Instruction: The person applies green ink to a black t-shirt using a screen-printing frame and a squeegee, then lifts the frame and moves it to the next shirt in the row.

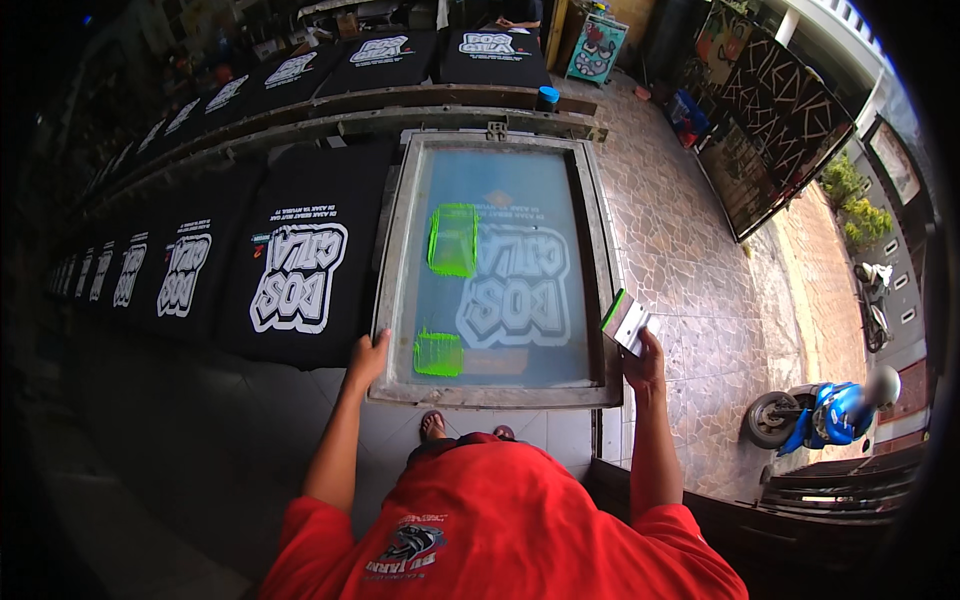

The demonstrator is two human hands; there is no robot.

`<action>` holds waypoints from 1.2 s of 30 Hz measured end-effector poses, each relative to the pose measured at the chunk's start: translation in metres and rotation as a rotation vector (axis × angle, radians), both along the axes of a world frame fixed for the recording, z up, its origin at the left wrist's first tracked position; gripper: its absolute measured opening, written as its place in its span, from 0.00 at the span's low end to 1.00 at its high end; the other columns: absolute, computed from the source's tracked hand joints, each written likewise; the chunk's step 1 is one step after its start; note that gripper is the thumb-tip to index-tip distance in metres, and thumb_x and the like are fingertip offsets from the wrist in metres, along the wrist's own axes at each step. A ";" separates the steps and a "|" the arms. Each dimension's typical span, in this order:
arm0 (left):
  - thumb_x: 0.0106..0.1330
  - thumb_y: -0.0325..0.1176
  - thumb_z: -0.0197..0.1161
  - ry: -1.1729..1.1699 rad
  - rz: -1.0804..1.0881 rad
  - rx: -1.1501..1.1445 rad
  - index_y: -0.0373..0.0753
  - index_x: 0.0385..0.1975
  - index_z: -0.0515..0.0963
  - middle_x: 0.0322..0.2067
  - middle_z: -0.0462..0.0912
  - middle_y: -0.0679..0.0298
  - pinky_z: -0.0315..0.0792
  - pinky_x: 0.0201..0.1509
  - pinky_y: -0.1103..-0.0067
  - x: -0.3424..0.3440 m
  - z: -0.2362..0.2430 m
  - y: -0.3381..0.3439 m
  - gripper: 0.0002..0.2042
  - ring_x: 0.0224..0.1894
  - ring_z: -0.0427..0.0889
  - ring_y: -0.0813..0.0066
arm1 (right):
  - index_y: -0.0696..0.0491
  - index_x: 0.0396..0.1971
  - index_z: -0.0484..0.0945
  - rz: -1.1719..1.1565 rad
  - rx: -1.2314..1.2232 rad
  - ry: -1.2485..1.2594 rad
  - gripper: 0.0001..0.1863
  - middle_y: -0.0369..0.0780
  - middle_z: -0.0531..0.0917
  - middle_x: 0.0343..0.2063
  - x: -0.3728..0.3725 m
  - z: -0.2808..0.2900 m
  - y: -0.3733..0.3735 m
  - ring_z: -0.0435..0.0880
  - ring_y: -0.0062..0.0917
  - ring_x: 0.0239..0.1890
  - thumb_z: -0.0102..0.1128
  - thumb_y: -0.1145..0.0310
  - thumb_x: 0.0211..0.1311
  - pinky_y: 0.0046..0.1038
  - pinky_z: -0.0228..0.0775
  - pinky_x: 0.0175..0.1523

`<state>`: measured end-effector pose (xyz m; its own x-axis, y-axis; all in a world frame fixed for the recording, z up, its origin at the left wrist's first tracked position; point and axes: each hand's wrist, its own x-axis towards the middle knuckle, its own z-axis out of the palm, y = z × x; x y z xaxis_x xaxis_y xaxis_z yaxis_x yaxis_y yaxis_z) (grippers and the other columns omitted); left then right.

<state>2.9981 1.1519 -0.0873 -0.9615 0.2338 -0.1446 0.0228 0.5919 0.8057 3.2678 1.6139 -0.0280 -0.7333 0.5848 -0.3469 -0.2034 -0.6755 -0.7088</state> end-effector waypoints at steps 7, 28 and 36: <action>0.61 0.57 0.56 -0.179 0.042 0.140 0.24 0.27 0.75 0.22 0.78 0.52 0.70 0.33 0.70 -0.008 -0.030 -0.016 0.31 0.29 0.77 0.68 | 0.53 0.42 0.74 -0.078 0.150 0.006 0.12 0.35 0.78 0.43 -0.026 0.066 -0.029 0.74 0.26 0.50 0.54 0.64 0.61 0.34 0.59 0.58; 0.64 0.51 0.55 -0.135 -0.033 0.220 0.28 0.23 0.74 0.16 0.76 0.51 0.68 0.29 0.67 -0.002 0.012 -0.007 0.25 0.22 0.78 0.57 | 0.50 0.30 0.80 0.681 2.227 -0.635 0.13 0.41 0.82 0.28 -0.386 0.104 -0.177 0.81 0.35 0.34 0.63 0.60 0.44 0.36 0.72 0.40; 0.64 0.49 0.55 -0.179 -0.011 0.290 0.29 0.23 0.73 0.16 0.74 0.52 0.68 0.28 0.67 -0.001 -0.015 -0.007 0.23 0.21 0.76 0.57 | 0.51 0.25 0.76 0.359 2.319 -0.352 0.08 0.38 0.80 0.26 -0.314 0.024 -0.209 0.79 0.33 0.35 0.64 0.70 0.41 0.34 0.67 0.41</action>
<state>2.9968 1.1450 -0.1024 -0.9241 0.3002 -0.2364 -0.1288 0.3377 0.9324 2.9539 1.4050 -0.0042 -0.9362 -0.0430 0.3487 -0.0549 0.9982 -0.0243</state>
